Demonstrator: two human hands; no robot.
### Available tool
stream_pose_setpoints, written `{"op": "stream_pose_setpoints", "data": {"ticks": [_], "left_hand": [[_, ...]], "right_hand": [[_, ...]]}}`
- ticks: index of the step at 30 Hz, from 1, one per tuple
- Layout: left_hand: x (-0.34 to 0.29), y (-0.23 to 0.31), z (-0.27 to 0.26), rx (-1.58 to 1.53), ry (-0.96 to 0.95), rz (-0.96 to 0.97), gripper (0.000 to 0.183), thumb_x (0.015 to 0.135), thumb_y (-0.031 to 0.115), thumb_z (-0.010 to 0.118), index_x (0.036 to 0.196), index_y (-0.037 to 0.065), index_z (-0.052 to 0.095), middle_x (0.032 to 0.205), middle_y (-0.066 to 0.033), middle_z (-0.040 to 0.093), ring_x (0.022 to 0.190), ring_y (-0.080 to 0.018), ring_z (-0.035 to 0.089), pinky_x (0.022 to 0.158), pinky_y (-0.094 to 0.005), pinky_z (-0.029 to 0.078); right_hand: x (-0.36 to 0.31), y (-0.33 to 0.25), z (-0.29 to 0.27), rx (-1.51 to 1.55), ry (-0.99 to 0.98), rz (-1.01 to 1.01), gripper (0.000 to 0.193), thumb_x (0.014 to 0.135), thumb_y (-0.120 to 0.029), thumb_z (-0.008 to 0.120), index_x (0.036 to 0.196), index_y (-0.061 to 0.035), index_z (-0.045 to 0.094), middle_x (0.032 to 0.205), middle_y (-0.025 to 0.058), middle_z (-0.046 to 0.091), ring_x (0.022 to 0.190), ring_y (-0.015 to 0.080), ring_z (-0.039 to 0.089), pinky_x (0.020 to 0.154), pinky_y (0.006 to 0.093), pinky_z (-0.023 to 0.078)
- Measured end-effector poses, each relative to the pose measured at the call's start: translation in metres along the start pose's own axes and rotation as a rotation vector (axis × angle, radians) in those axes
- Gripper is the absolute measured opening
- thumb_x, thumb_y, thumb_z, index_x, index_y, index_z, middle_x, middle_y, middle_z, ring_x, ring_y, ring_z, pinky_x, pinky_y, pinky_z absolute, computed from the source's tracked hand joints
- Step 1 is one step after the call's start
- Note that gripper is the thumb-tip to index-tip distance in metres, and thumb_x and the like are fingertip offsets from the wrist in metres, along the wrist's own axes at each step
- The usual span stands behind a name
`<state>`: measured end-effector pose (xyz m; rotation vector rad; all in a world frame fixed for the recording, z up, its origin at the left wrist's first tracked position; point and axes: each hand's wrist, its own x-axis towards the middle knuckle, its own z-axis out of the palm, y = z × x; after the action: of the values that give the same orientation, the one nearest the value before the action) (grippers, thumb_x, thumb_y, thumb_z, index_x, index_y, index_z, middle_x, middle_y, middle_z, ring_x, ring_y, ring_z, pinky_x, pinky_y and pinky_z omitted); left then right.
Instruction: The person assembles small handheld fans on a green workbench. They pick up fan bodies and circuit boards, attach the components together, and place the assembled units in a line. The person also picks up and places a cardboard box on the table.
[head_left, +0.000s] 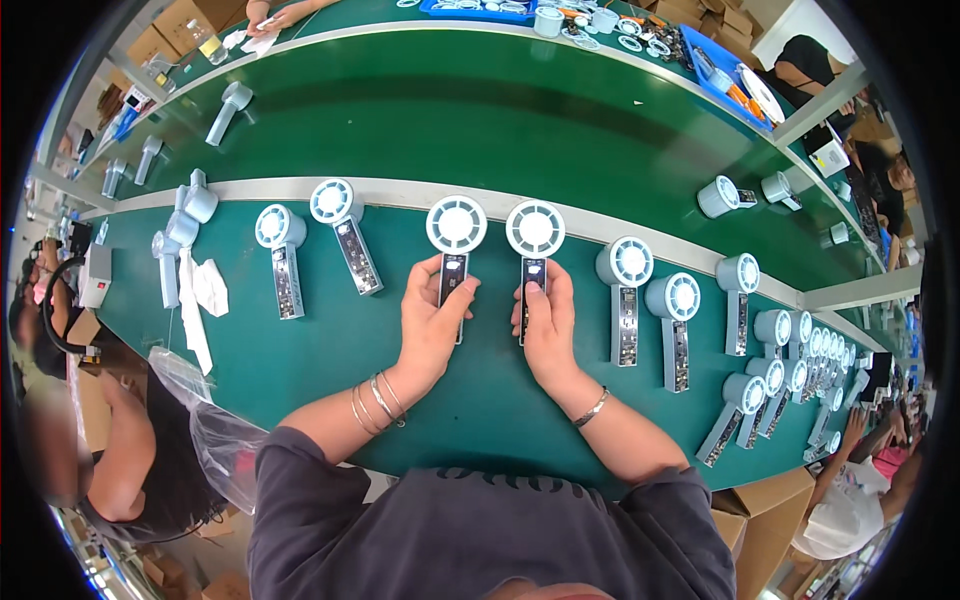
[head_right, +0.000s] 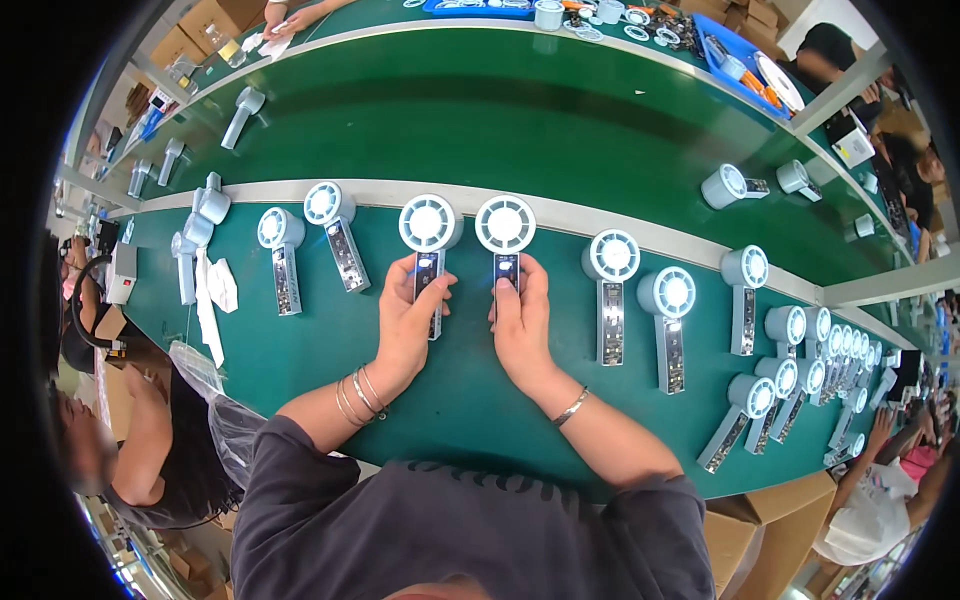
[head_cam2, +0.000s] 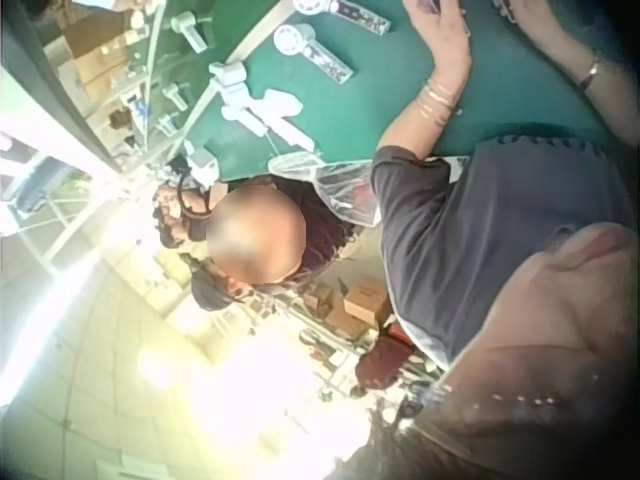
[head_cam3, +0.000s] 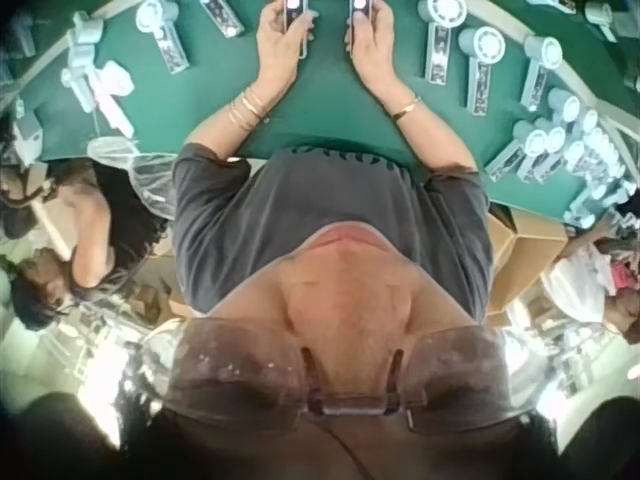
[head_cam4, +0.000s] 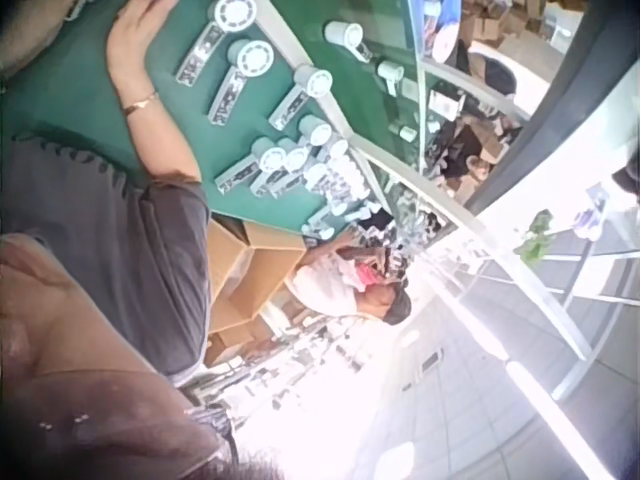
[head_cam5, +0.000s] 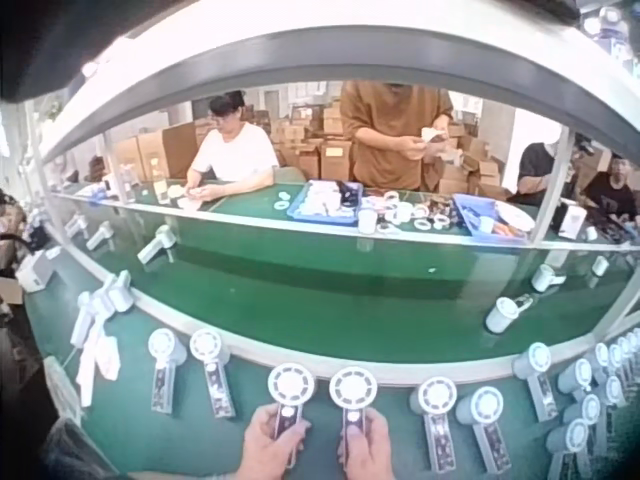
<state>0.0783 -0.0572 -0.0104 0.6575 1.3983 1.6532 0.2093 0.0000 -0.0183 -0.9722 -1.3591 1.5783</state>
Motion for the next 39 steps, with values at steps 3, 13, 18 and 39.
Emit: {"op": "stream_pose_setpoints", "data": {"ticks": [3, 13, 18, 39], "left_hand": [[-0.0010, 0.0038, -0.0009, -0.036, 0.007, -0.033, 0.032, 0.086, 0.007, 0.060, 0.113, 0.001, 0.044, 0.091, -0.0073, 0.060, 0.073, -0.0095, 0.054, 0.061, -0.0218, 0.045], [0.0032, 0.0053, 0.0036, -0.077, -0.008, 0.000, 0.032, 0.085, 0.003, 0.060, 0.112, 0.001, 0.043, 0.089, -0.0064, 0.058, 0.071, -0.0094, 0.054, 0.058, -0.0215, 0.045], [0.0034, 0.0014, -0.0008, -0.086, -0.015, 0.016, 0.031, 0.086, 0.005, 0.059, 0.113, 0.001, 0.042, 0.093, -0.0085, 0.060, 0.076, -0.0100, 0.054, 0.060, -0.0222, 0.045], [0.0016, 0.0055, -0.0005, -0.074, -0.028, 0.000, 0.032, 0.086, 0.005, 0.058, 0.114, 0.000, 0.043, 0.092, -0.0081, 0.060, 0.075, -0.0095, 0.055, 0.061, -0.0224, 0.046]], "right_hand": [[0.0016, -0.0045, -0.0002, -0.016, 0.025, 0.029, 0.034, 0.095, -0.019, 0.039, 0.125, -0.0038, 0.036, 0.087, 0.0052, 0.050, 0.062, 0.0079, 0.049, 0.048, 0.0208, 0.042], [0.0042, -0.0022, -0.0046, -0.015, -0.025, 0.015, 0.035, 0.095, -0.015, 0.041, 0.126, -0.0006, 0.031, 0.090, 0.0060, 0.050, 0.064, 0.0088, 0.050, 0.052, 0.0222, 0.044], [0.0029, -0.0021, -0.0026, -0.019, -0.033, 0.049, 0.035, 0.095, -0.015, 0.040, 0.126, -0.0004, 0.031, 0.091, 0.0063, 0.050, 0.064, 0.0092, 0.050, 0.052, 0.0228, 0.044], [0.0029, -0.0009, -0.0037, -0.030, -0.040, 0.042, 0.035, 0.095, -0.015, 0.041, 0.125, -0.0011, 0.032, 0.090, 0.0058, 0.050, 0.065, 0.0088, 0.050, 0.053, 0.0231, 0.045]]}}
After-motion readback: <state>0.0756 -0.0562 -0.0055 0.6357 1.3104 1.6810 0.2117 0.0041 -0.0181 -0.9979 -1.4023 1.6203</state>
